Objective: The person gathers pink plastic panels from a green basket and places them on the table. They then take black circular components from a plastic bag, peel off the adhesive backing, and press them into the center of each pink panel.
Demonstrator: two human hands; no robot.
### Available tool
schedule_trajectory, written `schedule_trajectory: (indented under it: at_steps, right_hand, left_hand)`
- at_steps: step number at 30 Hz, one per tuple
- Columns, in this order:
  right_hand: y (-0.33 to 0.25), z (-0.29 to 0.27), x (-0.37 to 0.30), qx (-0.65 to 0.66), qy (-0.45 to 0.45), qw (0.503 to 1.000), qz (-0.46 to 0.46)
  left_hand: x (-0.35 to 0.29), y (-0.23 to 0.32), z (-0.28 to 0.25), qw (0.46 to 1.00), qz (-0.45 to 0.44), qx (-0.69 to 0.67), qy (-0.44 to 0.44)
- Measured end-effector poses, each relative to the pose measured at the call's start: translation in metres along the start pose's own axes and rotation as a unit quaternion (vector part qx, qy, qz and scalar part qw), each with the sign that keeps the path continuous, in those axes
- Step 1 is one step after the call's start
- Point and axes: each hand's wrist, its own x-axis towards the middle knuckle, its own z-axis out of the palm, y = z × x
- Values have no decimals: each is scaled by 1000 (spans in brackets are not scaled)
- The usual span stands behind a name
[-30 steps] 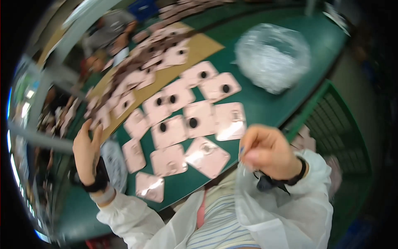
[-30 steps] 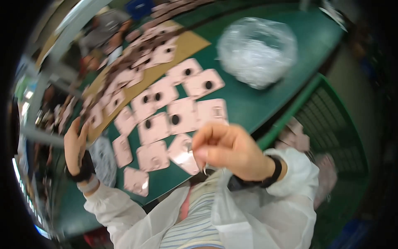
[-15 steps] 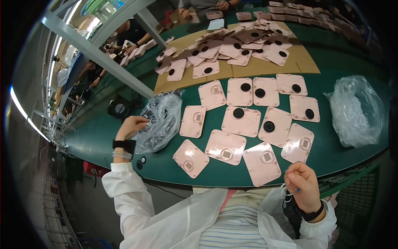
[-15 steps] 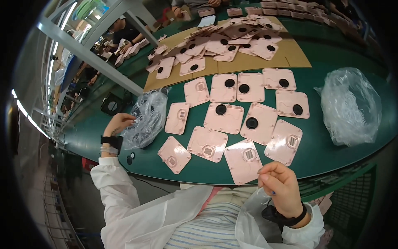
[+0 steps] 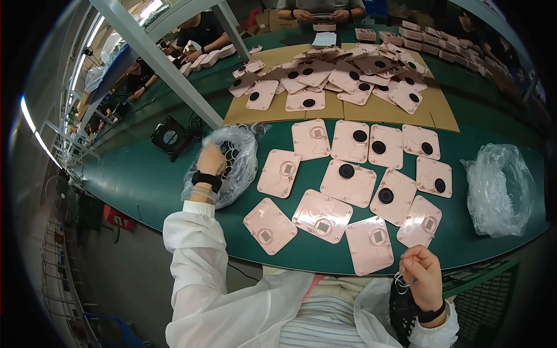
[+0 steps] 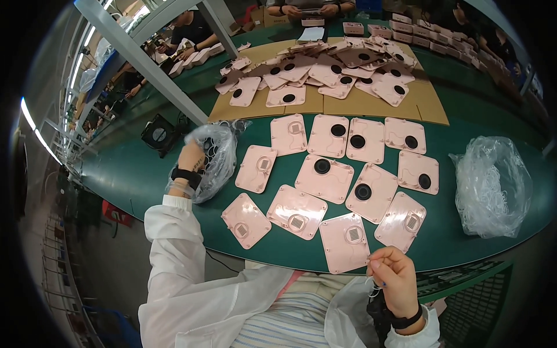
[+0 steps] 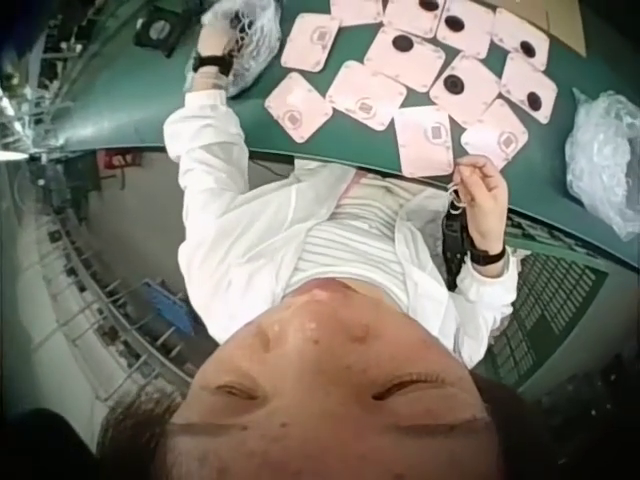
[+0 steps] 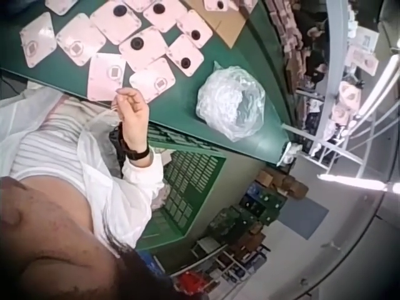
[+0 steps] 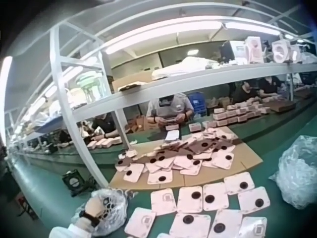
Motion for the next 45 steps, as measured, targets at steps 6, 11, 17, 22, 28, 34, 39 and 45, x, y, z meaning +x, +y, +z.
schedule_trajectory:
  at_steps: [6,11,17,22,28,34,39,45]
  right_hand:
    - [0,0,6,-20,8,1000,-3]
    - [4,0,9,-61,16,998,-10]
    - [1,-2,12,-63,29,998,-1]
    - [1,-4,14,-71,31,997,-7]
    - [1,-3,15,-92,24,995,-5]
    - [0,-2,14,-102,26,994,2]
    - [2,-1,15,-130,21,991,-8]
    - [2,4,15,-155,25,987,-28]
  left_hand:
    - [-3,-5,8,952,121,-277,-48]
    - [-15,4,9,971,139,-170,-94]
    - [-28,5,6,962,108,-244,-65]
    - [-37,13,-9,965,84,-241,-64]
    - [-42,11,-7,970,128,-200,-48]
    - [-45,6,-6,963,98,-247,-38]
    - [-44,0,8,971,65,-229,-30]
    - [-10,-7,20,985,49,-164,29]
